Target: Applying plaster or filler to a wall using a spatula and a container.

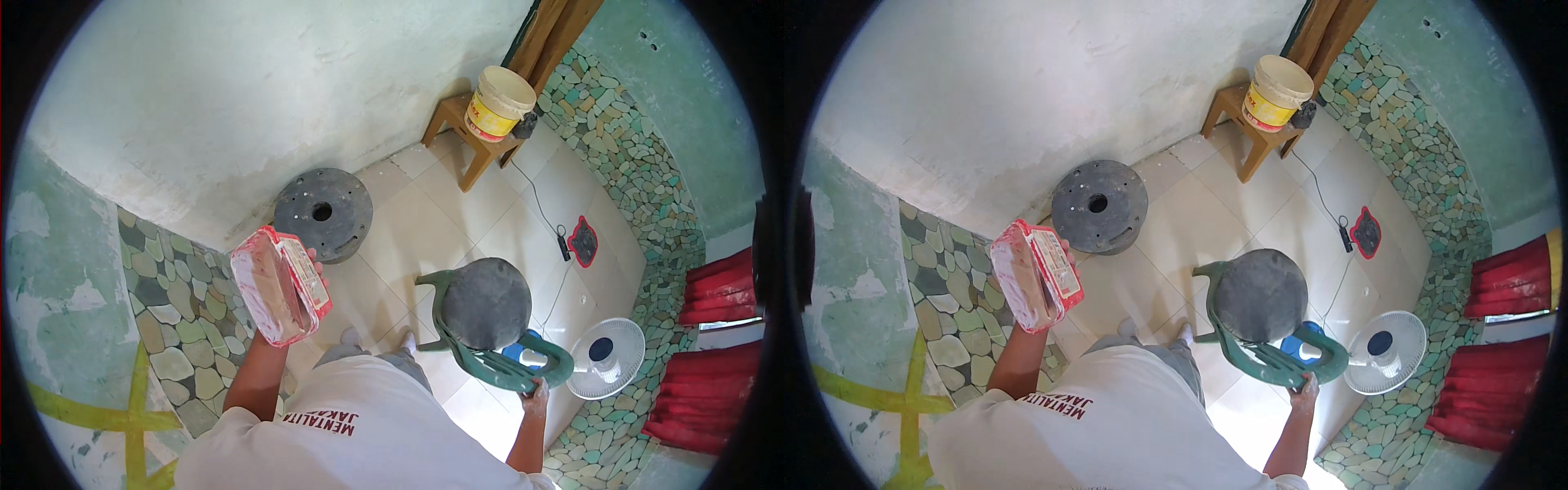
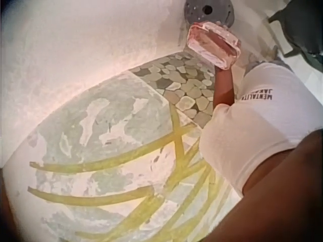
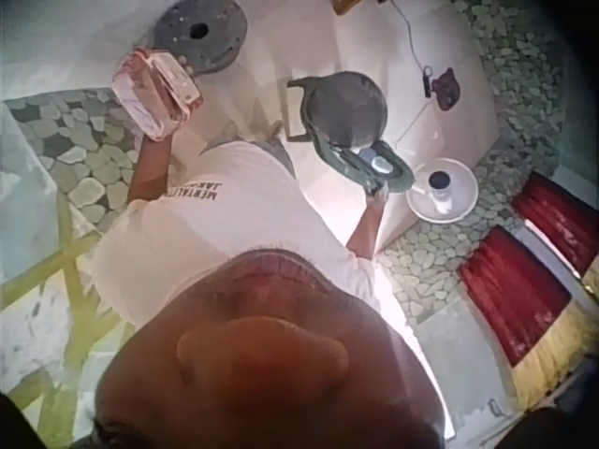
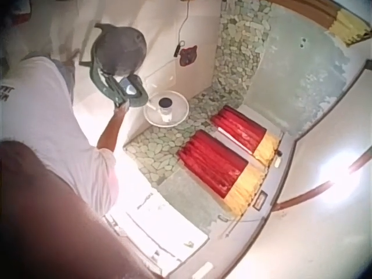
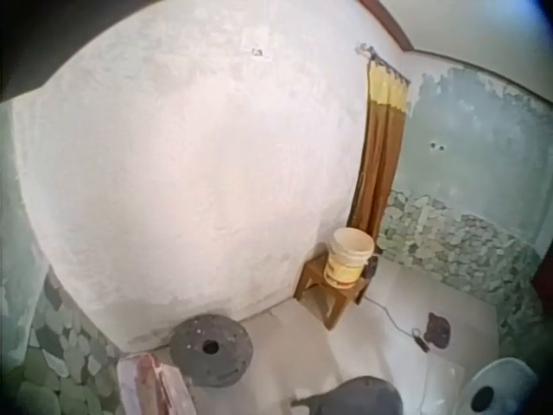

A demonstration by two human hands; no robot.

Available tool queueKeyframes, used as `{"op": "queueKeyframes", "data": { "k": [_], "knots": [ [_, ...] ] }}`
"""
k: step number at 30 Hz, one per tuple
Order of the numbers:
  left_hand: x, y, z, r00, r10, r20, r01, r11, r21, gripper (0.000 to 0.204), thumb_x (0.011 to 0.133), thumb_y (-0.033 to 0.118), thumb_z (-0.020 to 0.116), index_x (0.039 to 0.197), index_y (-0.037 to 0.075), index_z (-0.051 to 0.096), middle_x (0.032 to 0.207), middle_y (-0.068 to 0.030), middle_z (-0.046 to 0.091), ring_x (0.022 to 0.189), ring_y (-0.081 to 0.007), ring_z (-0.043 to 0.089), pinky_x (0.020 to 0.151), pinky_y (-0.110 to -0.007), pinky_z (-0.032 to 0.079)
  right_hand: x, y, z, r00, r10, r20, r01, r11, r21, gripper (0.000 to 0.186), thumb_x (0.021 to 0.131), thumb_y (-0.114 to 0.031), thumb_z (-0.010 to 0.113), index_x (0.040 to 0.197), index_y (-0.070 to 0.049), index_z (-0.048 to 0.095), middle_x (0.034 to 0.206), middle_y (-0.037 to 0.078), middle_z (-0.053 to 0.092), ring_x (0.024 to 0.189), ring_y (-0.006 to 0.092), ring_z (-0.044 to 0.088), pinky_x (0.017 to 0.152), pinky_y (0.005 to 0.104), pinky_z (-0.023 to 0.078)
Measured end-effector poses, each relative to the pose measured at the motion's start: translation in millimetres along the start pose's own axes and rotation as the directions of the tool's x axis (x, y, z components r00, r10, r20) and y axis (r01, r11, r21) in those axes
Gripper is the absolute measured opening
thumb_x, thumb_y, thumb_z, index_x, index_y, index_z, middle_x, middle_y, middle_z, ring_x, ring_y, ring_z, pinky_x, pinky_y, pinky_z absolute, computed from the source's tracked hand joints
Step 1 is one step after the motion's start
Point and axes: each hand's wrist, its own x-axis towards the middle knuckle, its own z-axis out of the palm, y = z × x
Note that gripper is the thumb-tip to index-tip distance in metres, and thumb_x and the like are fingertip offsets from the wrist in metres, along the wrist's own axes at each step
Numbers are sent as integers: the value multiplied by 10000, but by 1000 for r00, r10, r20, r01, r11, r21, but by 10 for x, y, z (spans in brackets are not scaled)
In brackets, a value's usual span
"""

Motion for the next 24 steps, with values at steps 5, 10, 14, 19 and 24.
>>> {"op": "queueKeyframes", "data": {
  "k": [5,10,14,19,24],
  "knots": [
    [40,287,-151,998,-45,40,48,996,-71,585,910,499,421,1333,94,421,1313,-207,464,1135,-401,511,978,-579,390,-247,739,-995,983,-186,8,180,938,-295,294,775,-352,619,922,-112,534,923,98,518,822,256,555,687,426,501],
    [118,458,-123,995,-37,91,39,999,-19,580,908,495,432,1327,94,428,1305,-211,468,1133,-396,514,964,-580,402,-607,1223,-1502,977,-29,-210,23,999,-31,231,803,-296,564,926,-103,536,908,112,515,779,273,567,601,415,503],
    [245,513,-106,999,-13,43,14,999,-40,571,908,489,436,1318,92,436,1296,-211,474,1112,-395,529,949,-586,413,-696,1250,-1570,940,-49,-336,2,990,-140,309,800,-290,583,1027,-98,501,990,133,503,844,310,557,683,434,485],
    [456,578,-186,995,67,-72,-63,997,53,572,904,491,446,1313,92,435,1261,-199,498,1083,-377,548,888,-549,477,-413,1150,-1147,860,-218,-462,-44,870,-492,432,795,-283,606,1154,-93,457,1093,159,488,925,356,544,785,457,462],
    [672,567,-266,973,144,-179,-124,985,116,544,913,482,444,1305,106,430,1268,-148,498,1100,-313,548,923,-509,468,313,825,-336,658,-646,-387,-216,331,-919,566,791,-276,629,1280,-88,413,1196,185,473,1007,402,531,887,480,439]
  ]
}}
